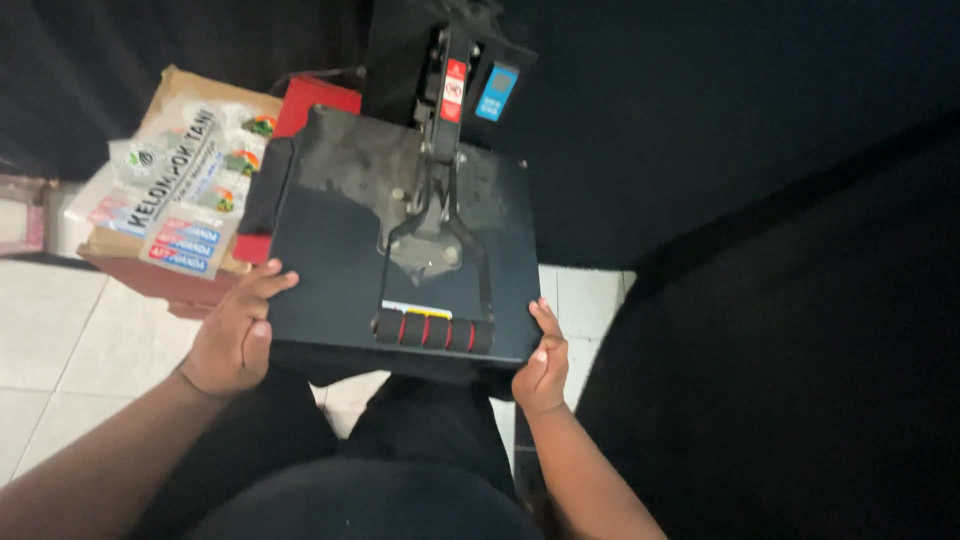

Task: The person operates a heat press machine to apply a design onto a black t-shirt. They repeatedly open the press, adjust the t-shirt and the design sheet, and close the press to apply heat.

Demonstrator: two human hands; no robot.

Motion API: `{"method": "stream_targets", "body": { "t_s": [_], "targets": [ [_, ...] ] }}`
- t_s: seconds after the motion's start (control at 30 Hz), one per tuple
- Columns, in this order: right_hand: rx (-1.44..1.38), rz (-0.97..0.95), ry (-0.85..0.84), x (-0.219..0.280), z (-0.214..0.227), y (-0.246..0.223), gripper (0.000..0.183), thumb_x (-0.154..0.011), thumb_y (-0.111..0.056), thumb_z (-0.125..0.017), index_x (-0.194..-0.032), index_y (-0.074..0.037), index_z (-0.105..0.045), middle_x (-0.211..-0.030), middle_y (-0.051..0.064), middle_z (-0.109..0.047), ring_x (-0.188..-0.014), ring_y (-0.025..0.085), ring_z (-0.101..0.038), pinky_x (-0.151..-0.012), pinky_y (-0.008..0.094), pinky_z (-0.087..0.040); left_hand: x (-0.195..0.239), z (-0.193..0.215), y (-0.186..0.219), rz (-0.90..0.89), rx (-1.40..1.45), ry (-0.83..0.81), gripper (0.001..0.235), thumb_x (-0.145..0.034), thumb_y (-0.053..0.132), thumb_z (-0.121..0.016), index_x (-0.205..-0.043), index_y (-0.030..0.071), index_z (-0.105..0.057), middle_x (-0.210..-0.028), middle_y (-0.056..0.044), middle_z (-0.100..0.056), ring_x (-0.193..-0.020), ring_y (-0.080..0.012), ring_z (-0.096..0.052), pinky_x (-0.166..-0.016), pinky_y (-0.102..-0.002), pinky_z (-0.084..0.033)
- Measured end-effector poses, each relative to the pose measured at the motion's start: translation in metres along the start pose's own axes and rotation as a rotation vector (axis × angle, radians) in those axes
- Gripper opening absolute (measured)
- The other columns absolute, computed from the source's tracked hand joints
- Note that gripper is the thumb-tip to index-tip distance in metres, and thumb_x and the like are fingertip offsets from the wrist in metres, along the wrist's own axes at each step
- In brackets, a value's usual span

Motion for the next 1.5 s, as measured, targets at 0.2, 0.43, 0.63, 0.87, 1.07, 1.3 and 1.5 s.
{"method": "stream_targets", "body": {
  "t_s": [0.2,0.43,0.63,0.87,1.07,1.3,1.5],
  "targets": [
    [0.021,0.025,0.020,-0.011,0.005,-0.006,0.041,-0.112,-0.029,-0.022,-0.089,-0.006,-0.046,-0.133,0.021,-0.069,-0.133,0.043,-0.059,-0.110,0.048,-0.047,-0.005,0.003,0.003,-0.015,-0.010,0.036,0.035,-0.105,0.022,-0.037,-0.076,0.005,-0.047,-0.126,-0.021,-0.072,-0.129,-0.0477,-0.063,-0.104,-0.050,-0.051],
    [-0.057,-0.059,0.001,-0.030,0.015,-0.005,0.054,-0.110,-0.031,-0.029,-0.133,0.008,-0.058,-0.137,0.020,-0.064,-0.136,0.035,-0.058,-0.119,0.047,-0.045,-0.030,0.012,0.011,0.129,0.020,-0.029,0.037,-0.103,0.023,-0.035,-0.087,0.000,-0.058,-0.134,-0.014,-0.069,-0.139,-0.0360,-0.059,-0.105,-0.047,-0.051],
    [-0.119,0.015,0.081,-0.056,0.023,-0.001,0.028,-0.108,-0.014,-0.028,-0.103,-0.001,-0.052,-0.123,0.023,-0.069,-0.129,0.040,-0.062,-0.114,0.053,-0.051,-0.064,0.021,0.021,0.158,0.007,0.021,0.043,-0.105,0.030,-0.032,-0.084,0.004,-0.059,-0.127,-0.013,-0.073,-0.135,-0.0343,-0.063,-0.103,-0.047,-0.052],
    [-0.086,-0.020,0.122,-0.109,0.037,-0.004,0.031,-0.108,-0.017,-0.029,-0.096,-0.003,-0.054,-0.112,0.019,-0.073,-0.117,0.036,-0.068,-0.104,0.049,-0.056,-0.123,0.037,0.033,0.358,-0.015,0.047,0.042,-0.100,0.031,-0.037,-0.094,0.003,-0.068,-0.128,-0.010,-0.076,-0.131,-0.0287,-0.067,-0.093,-0.042,-0.055],
    [-0.071,-0.119,0.181,-0.164,0.047,-0.016,0.038,-0.106,-0.013,-0.033,-0.101,0.001,-0.067,-0.105,0.014,-0.076,-0.102,0.025,-0.072,-0.096,0.036,-0.055,-0.175,0.046,0.043,0.661,-0.070,-0.046,0.049,-0.098,0.038,-0.036,-0.125,0.018,-0.072,-0.142,-0.002,-0.068,-0.090,-0.0214,-0.075,-0.071,-0.040,-0.054],
    [-0.053,-0.097,0.183,-0.201,0.050,-0.011,0.034,-0.111,-0.012,-0.036,-0.088,-0.009,-0.061,-0.091,0.009,-0.075,-0.091,0.026,-0.071,-0.092,0.036,-0.050,-0.198,0.050,0.047,0.553,-0.012,0.128,0.027,-0.111,0.037,-0.040,-0.119,0.021,-0.060,-0.125,-0.005,-0.073,-0.120,-0.0339,-0.065,-0.101,-0.054,-0.048],
    [-0.226,-0.257,0.212,-0.189,0.050,-0.003,0.015,-0.109,-0.016,-0.034,-0.104,-0.012,-0.047,-0.105,0.015,-0.075,-0.110,0.023,-0.067,-0.103,0.033,-0.038,-0.195,0.062,0.048,0.290,0.124,0.254,0.025,-0.115,0.026,-0.038,-0.114,0.007,-0.055,-0.126,-0.016,-0.070,-0.125,-0.0420,-0.062,-0.105,-0.052,-0.046]
  ]
}}
Point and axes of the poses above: each hand's wrist, its own x-axis away from the middle knuckle, its own z-axis out of the back of the hand, y = z × x, the point moved 6 cm from there along -x, towards the middle knuckle
